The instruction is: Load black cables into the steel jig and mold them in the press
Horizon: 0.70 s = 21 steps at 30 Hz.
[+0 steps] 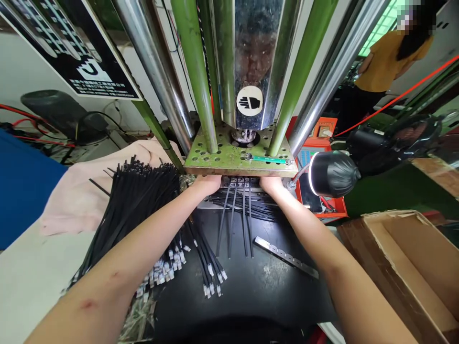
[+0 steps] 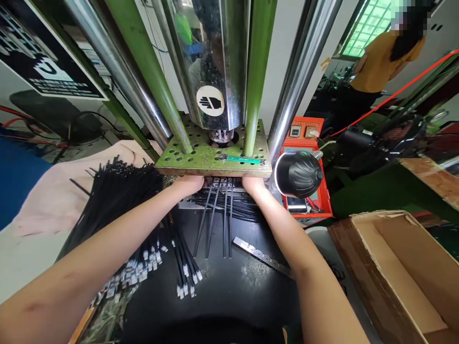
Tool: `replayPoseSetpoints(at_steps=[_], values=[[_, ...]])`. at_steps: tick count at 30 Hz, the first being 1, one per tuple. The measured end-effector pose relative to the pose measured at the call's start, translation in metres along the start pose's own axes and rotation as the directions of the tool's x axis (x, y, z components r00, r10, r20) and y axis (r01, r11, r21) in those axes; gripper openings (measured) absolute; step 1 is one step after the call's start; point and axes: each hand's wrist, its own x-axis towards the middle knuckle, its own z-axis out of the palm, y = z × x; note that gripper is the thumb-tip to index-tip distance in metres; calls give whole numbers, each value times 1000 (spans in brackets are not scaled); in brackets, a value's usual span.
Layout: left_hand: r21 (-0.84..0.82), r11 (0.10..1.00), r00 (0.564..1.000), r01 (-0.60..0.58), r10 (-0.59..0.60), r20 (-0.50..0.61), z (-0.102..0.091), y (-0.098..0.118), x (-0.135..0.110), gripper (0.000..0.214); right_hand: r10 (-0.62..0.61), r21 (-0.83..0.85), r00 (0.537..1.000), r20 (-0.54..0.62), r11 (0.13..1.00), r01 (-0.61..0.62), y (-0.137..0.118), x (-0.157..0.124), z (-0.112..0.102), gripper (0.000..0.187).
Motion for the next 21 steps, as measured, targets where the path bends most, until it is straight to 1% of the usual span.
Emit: replayPoseSetpoints(at_steps=[2,4,7,9,11,13,15,16,17,18,19,20,21], values=[[66,993,995,-97,97,16,0,12,-14,42,-50,-87,998,45,995,54,-14,-11,2,43],[161,970,982,-183,187,-11,4,23,-26,44,-99,-114,992,80,988,108,-28,-20,3,40],[280,932,963,-232,261,-69,14,34,-34,47,-161,-146,980,116,973,177,-41,-32,3,40],[294,926,957,-237,274,-91,20,38,-33,50,-180,-159,975,130,967,199,-45,-33,2,43],[296,925,956,-237,277,-99,21,40,-29,53,-182,-159,972,150,966,206,-45,-28,-4,46],[273,934,964,-232,258,-65,12,45,-25,57,-170,-141,969,179,970,196,-43,-24,-17,48],[216,953,975,-213,221,-10,-5,50,-34,64,-147,-132,970,192,976,174,-39,-33,-36,52],[160,965,978,-209,210,10,-16,51,-48,67,-135,-118,974,180,980,158,-36,-47,-48,55],[73,973,976,-217,215,33,-26,51,-69,69,-131,-64,979,156,988,142,-32,-68,-61,56],[-41,973,971,-226,229,65,-35,48,-98,69,-139,7,978,156,990,140,-28,-97,-72,56],[-177,951,956,-252,273,107,-40,43,-134,65,-156,189,977,146,974,127,-23,-133,-83,52],[-337,911,919,-238,323,225,-41,35,-175,59,-224,421,953,204,899,122,-17,-175,-90,45],[-449,878,853,-163,354,383,-36,24,-218,51,-359,613,865,350,786,78,-10,-218,-94,41]])
